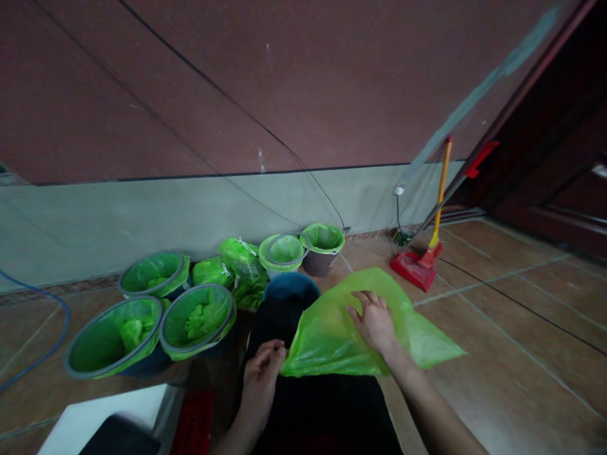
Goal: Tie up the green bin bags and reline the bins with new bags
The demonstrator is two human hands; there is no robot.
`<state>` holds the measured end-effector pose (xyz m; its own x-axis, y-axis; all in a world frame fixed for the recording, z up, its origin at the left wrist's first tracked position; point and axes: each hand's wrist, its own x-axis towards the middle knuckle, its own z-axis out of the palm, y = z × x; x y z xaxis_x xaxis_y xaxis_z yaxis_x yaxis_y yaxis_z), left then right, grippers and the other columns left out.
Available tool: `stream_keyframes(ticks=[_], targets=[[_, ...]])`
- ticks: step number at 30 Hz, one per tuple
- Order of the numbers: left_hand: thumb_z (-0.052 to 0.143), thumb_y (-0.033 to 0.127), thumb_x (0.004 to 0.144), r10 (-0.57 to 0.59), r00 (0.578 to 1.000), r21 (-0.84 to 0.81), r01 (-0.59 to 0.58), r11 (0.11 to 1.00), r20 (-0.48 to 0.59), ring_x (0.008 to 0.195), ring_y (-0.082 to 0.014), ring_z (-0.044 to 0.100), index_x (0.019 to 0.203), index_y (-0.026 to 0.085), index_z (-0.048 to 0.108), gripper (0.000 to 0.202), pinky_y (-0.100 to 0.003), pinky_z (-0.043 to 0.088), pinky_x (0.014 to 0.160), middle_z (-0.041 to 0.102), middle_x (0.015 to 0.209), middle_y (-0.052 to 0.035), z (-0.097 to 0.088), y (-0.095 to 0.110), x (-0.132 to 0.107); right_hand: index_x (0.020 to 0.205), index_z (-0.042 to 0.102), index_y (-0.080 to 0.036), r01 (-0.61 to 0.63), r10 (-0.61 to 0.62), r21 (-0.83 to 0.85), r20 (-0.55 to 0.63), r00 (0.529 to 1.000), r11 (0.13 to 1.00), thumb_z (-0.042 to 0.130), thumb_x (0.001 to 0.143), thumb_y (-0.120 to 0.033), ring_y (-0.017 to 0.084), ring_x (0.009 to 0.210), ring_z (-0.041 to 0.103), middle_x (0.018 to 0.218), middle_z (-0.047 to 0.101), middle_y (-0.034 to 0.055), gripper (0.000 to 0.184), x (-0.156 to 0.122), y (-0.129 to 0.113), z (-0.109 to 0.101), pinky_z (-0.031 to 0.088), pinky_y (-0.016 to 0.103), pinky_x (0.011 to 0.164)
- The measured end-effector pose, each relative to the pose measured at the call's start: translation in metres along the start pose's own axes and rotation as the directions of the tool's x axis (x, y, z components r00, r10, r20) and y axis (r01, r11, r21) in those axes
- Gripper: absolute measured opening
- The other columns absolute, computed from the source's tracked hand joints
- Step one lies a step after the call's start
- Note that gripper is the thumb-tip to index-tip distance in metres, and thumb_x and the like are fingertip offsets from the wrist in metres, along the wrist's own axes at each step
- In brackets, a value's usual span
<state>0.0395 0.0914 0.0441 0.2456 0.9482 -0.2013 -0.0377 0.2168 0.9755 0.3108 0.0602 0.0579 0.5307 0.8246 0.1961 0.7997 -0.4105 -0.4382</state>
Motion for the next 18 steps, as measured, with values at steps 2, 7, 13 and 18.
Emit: stream_keyframes(ticks=[2,7,13,18], targets=[[0.077,0.048,0.066,-0.002,0.998,-0.053,-0.001,0.999,-0.060,0.089,-0.0196,0.058,0.055,0.015,0.063,0.038,-0.025,0.044,0.075,0.065,0.099,-0.0071,-0.003,0.007,0.012,0.127,0.059,-0.016,-0.124,0.127,-0.083,0.038,0.991,0.989,0.055,0.085,-0.044,0.037,0.118,0.052,0.128,0.058,0.0185,0.050,0.000,0.025,0.000,0.041,0.055,0.095],[0.088,0.045,0.049,-0.108,0.983,-0.319,0.056,0.946,-0.149,0.071,-0.0149,0.059,0.062,0.014,0.067,0.040,-0.026,0.047,0.069,0.066,0.076,-0.0027,-0.010,0.016,0.032,0.126,0.056,-0.010,-0.371,0.290,0.280,0.291,0.912,0.886,0.058,0.082,-0.051,0.026,0.097,0.068,0.105,0.070,0.0152,0.060,-0.044,0.060,0.028,0.053,0.040,0.083],[0.091,0.036,0.046,-0.202,0.978,-0.363,0.174,0.915,-0.040,0.060,-0.0117,0.057,0.053,0.013,0.060,0.039,-0.023,0.047,0.060,0.062,0.059,0.0005,-0.031,0.021,0.042,0.106,0.067,-0.019,-0.399,0.283,0.633,0.281,0.917,0.663,0.048,0.089,-0.050,0.023,0.084,0.073,0.096,0.075,0.0105,0.041,-0.097,0.064,0.049,0.058,0.032,0.066],[0.089,0.039,0.048,-0.142,0.987,-0.233,0.120,0.965,-0.077,0.063,-0.0135,0.057,0.058,0.014,0.063,0.038,-0.023,0.047,0.063,0.064,0.063,-0.0007,-0.052,0.022,0.043,0.117,0.062,-0.012,-0.251,0.222,0.237,0.144,0.964,0.939,0.049,0.086,-0.045,0.026,0.083,0.072,0.099,0.073,0.0151,0.047,-0.080,0.058,0.006,0.056,0.038,0.074]])
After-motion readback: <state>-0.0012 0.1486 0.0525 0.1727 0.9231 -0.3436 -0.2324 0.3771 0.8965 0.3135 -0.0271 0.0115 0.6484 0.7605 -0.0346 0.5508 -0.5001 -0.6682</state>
